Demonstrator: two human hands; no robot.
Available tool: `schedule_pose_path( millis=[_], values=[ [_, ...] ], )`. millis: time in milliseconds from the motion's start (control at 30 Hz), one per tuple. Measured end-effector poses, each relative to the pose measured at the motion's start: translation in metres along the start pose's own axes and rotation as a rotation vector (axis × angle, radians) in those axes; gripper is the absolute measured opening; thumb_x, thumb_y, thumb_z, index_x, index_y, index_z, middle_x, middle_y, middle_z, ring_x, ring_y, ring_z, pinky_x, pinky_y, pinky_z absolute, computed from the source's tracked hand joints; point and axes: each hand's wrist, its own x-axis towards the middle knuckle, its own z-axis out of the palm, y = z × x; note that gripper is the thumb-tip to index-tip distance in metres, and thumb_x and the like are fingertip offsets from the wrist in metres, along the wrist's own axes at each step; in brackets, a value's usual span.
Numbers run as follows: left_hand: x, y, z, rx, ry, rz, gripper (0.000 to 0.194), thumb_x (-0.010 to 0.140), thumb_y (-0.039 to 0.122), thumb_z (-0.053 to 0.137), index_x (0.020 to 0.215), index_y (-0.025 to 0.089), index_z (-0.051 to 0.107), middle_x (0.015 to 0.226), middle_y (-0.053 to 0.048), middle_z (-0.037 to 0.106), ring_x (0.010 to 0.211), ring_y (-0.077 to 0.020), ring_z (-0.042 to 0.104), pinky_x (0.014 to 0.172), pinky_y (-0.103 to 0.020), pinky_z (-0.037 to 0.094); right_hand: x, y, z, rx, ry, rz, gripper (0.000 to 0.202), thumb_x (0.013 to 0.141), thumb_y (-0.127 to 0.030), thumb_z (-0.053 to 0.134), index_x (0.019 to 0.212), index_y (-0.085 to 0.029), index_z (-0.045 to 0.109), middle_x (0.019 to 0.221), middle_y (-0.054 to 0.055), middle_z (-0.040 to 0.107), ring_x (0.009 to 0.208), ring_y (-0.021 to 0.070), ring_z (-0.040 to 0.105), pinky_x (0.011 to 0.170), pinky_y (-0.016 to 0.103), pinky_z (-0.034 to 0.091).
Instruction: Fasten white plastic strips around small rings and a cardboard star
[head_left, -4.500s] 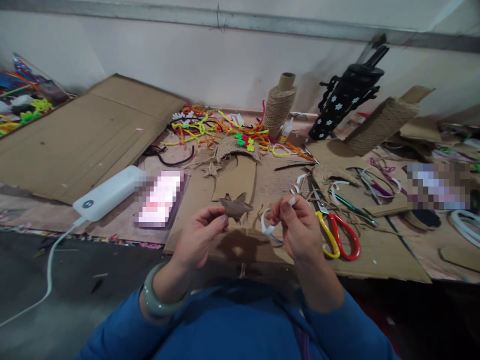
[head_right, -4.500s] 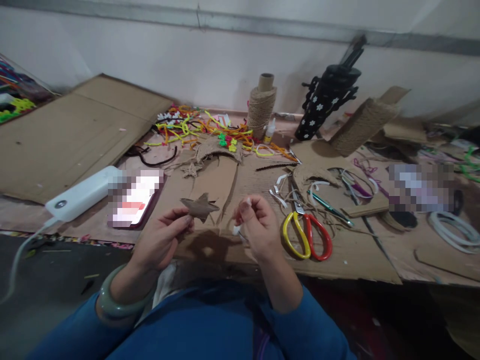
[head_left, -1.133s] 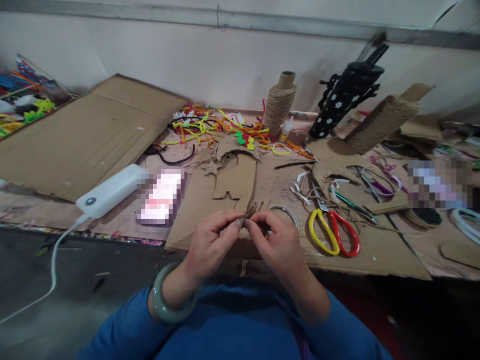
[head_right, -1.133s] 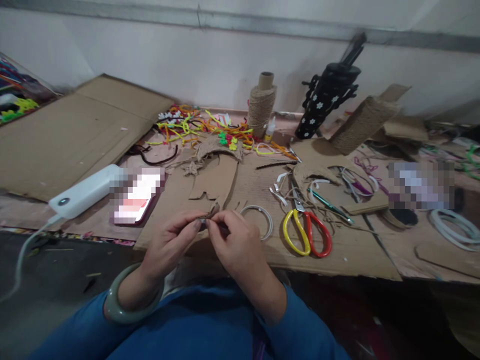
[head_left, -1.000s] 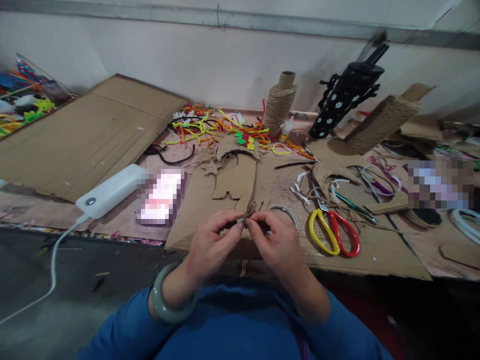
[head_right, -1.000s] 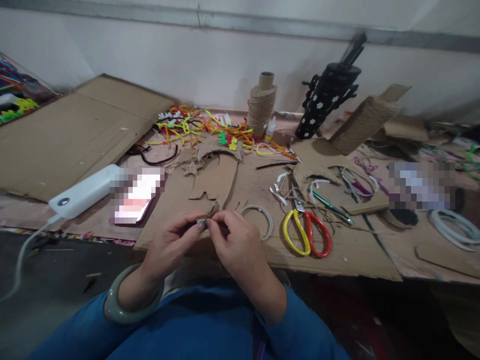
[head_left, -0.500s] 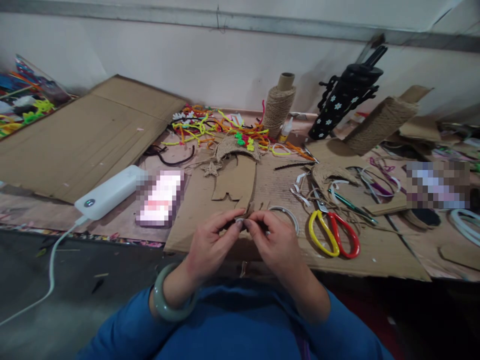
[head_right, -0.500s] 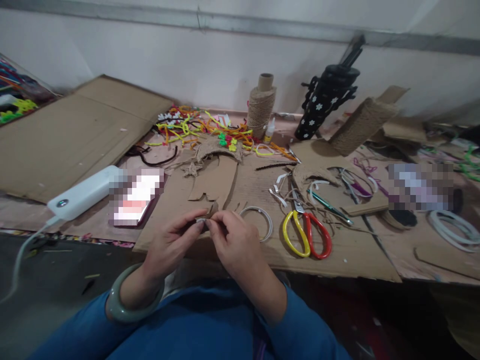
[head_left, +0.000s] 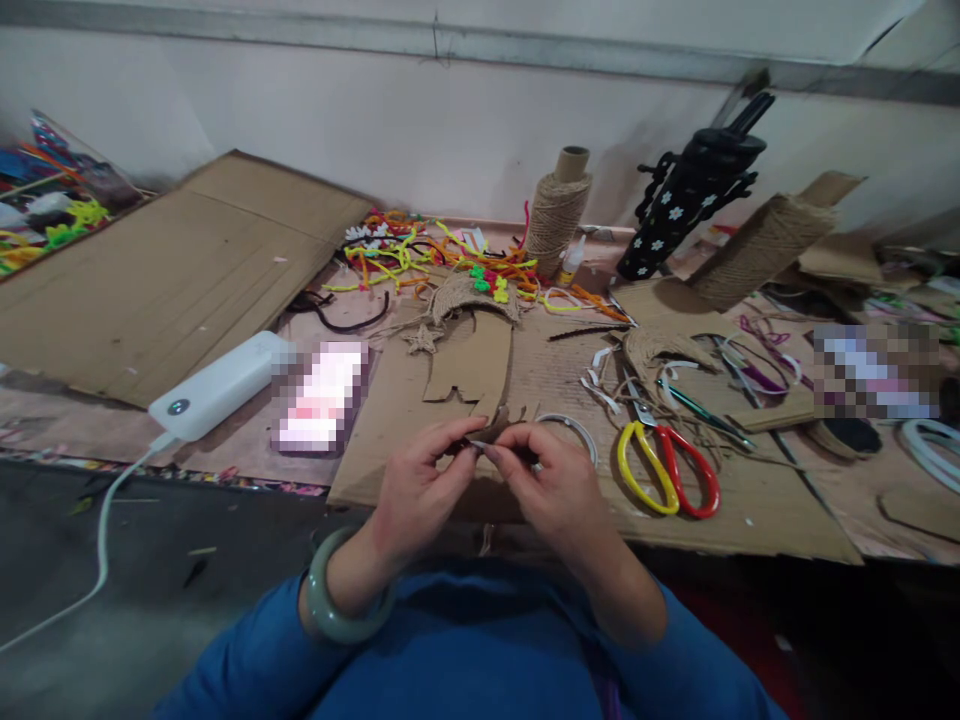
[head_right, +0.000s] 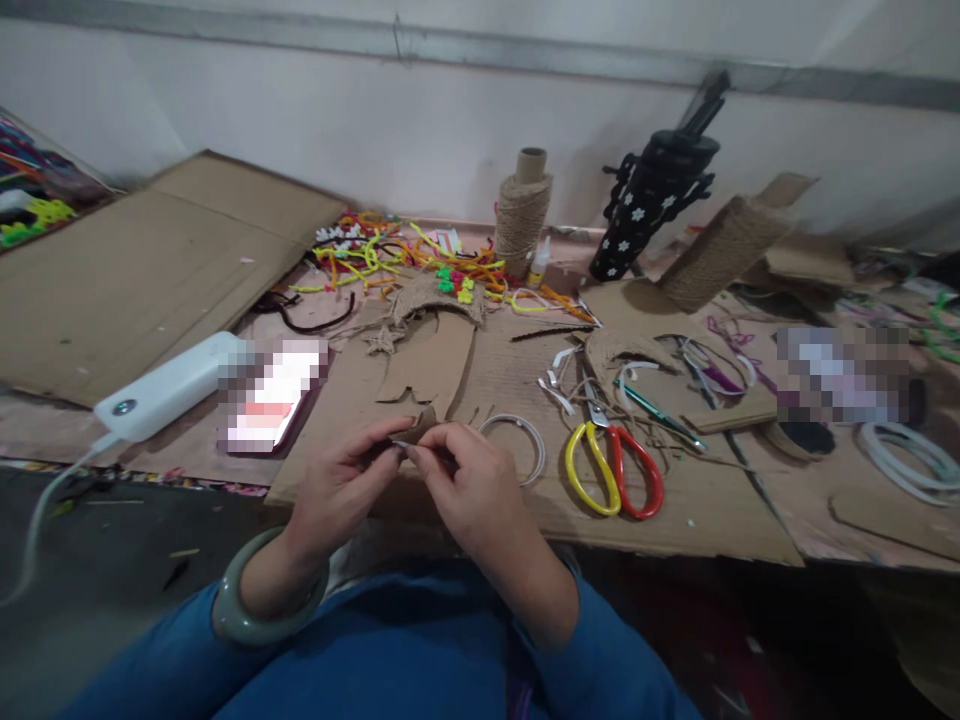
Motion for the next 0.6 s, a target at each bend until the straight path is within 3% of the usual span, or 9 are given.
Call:
schedule_pose_path(
  millis=[267,600],
  values=[
    [-0.001,-0.0055,0.0014,-0.113,-0.025,-0.129,0.024,0.08,0.023,0.062,0.102,0.02,0.072,0.1,-0.006,0.076,0.093,-0.0191,0.07,0.086,-0.031,0.056,0.0009,-0.0028,-0.0006,-0.005,0.023,0.023,0.011,0.084,-0.022,0.057,0.074,-0.019,0.062,0.065,-0.001,0.065,0.059,0.0115,0.059,0.056,0.021,0.043],
    [-0.0017,-0.0035,0.0012,-0.101,0.008,-0.124,0.019,0.079,0.024,0.065,0.095,0.02,0.074,0.091,-0.006,0.076,0.084,-0.019,0.07,0.078,-0.03,0.057,0.0002,-0.001,0.0006,-0.049,0.055,0.038,0.013,0.084,-0.024,0.056,0.074,-0.019,0.063,0.063,0.0,0.066,0.055,0.0119,0.058,0.053,0.022,0.043]
  ],
)
